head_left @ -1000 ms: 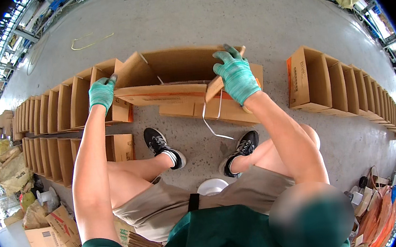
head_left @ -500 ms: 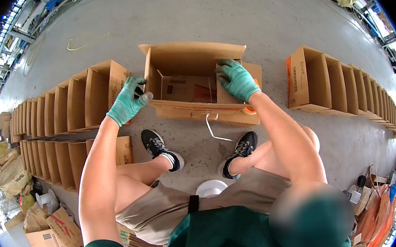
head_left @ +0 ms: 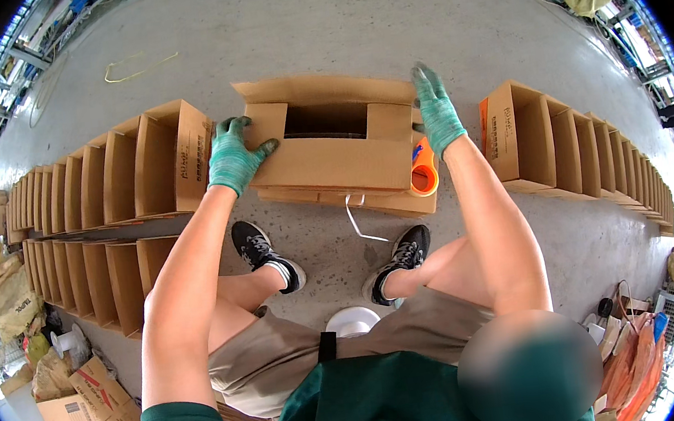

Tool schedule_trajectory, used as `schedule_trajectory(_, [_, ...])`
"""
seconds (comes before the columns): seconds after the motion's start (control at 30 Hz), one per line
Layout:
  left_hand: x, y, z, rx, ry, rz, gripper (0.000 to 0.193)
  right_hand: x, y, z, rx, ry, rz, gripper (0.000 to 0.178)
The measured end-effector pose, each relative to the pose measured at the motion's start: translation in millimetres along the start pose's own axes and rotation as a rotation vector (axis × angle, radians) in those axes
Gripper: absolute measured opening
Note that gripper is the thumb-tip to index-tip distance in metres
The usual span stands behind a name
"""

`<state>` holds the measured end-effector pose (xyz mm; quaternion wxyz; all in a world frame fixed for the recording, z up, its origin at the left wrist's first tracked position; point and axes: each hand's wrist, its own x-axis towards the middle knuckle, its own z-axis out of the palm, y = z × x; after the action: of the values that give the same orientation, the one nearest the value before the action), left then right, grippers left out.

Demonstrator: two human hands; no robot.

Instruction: The person sits on the floor and repeatedly assembles and seals cardboard boxes. They fold the flaps of each box and use a handheld tape dispenser to apply tape across the seams. The person then stacks the sealed boxes to the side.

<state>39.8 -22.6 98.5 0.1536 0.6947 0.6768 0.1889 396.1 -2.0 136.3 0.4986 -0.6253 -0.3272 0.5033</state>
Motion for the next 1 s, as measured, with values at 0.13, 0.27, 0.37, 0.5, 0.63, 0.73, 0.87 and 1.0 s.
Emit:
schedule_trajectory(0.13, [-1, -5, 28, -0.491, -0.023, -0.164, 0.114, 31, 54, -20, -0.163, -0.285, -0.059, 0.041])
schedule_trajectory(0.27, [-11, 7, 10, -0.595, 0.003, -0.082, 0.105, -7, 68, -17, -0.418, -0.351, -0.247, 0.041])
schedule_trajectory(0.37, [-17, -2, 17, -0.491, 0.026, 0.014, 0.084, -16, 74, -13, -0.467, -0.336, -0.280, 0.041])
schedule_trajectory(0.5, [-16, -49, 37, -0.344, 0.005, 0.074, 0.058, -13, 75, -1, -0.482, -0.332, -0.295, 0.044])
schedule_trajectory(0.63, [-12, -52, 41, -0.377, -0.012, 0.085, 0.052, -8, 76, 3, -0.662, -0.286, -0.403, 0.050])
schedule_trajectory(0.73, [-11, -54, 43, -0.375, 0.022, 0.119, 0.052, -6, 78, 2, -0.686, -0.291, -0.451, 0.052])
schedule_trajectory(0.87, [-17, -44, 41, -0.431, -0.022, 0.058, 0.056, -2, 87, -11, -0.513, -0.275, -0.426, 0.057])
schedule_trajectory(1.0, [-17, -45, 39, -0.453, -0.049, 0.018, 0.058, 37, 101, -56, -0.614, -0.147, -0.163, 0.049])
